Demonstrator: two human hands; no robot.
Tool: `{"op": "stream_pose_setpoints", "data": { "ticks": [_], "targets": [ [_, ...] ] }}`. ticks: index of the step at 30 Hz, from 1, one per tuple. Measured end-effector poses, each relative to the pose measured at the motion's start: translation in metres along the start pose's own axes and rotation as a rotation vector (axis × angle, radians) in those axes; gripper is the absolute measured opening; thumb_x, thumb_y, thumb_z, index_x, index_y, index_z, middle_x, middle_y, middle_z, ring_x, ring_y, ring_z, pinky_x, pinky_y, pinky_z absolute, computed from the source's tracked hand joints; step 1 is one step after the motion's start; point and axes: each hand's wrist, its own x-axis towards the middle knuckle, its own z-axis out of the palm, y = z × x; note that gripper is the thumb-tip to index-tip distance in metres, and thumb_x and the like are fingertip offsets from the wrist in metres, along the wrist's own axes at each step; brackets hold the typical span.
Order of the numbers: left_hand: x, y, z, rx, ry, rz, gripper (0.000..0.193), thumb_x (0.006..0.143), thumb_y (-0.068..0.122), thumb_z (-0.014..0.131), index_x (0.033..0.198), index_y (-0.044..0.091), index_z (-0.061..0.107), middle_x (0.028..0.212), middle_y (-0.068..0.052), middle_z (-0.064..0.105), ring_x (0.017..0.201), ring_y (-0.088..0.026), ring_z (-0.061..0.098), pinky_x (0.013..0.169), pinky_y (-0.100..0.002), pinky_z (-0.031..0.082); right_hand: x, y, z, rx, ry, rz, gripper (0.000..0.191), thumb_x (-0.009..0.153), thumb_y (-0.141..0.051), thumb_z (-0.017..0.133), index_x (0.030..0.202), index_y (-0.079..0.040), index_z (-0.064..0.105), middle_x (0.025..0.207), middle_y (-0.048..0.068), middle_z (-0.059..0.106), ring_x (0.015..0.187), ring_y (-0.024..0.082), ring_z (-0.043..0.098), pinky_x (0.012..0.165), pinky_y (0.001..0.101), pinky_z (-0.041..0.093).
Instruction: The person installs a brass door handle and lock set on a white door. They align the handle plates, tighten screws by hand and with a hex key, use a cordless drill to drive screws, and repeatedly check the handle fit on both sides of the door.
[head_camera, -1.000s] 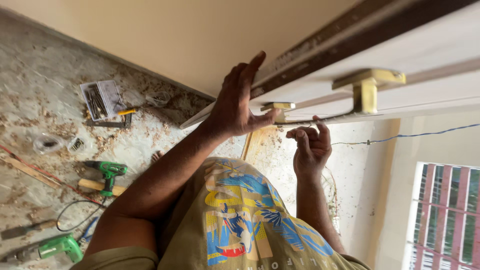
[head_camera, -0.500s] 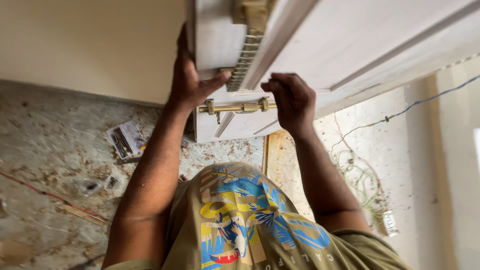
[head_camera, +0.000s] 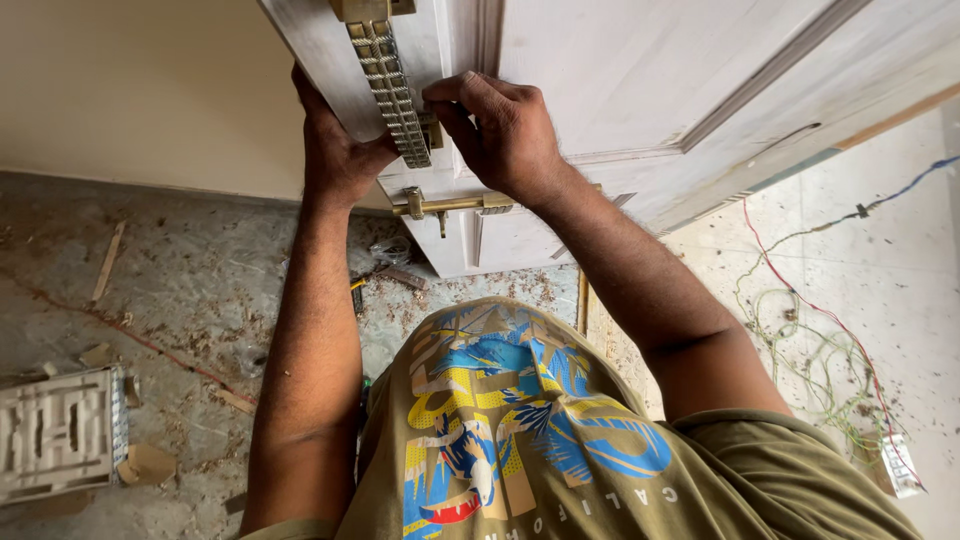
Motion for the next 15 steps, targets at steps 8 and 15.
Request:
{"op": "stream_pose_setpoints", "data": {
  "ticks": [8,15],
  "targets": [
    [0.0016,0.0017,0.0021,0.135,0.029,0.044,0.122,0.082,0.028,0.109,0.159,0.005,0.018,0.153,-0.018,0.044,0.143,-0.031,0.054,0.122,-0.045,0.053,0.0014,0.0063,0.0011,0.051,-0.075,0.027,0.009,0.103,-0.007,0.074,0.109,-0.006,0.069,0.092,0.007,0.078,0.073,0.018,0.076,0.063,0.0316,0.059],
    [0.0008,-0.0011,0.0023,0.043,0.018,0.003,0.124,0.083,0.031,0.108,0.159,0.004,0.014,0.150,-0.018,0.052,0.139,-0.031,0.060,0.118,-0.046,0.054,0.0020,0.0081,0.0027,0.041,-0.090,0.000,0.008,0.104,-0.008,0.073,0.108,-0.006,0.066,0.096,0.007,0.078,0.086,0.023,0.079,0.072,0.0343,0.063]
  ]
}}
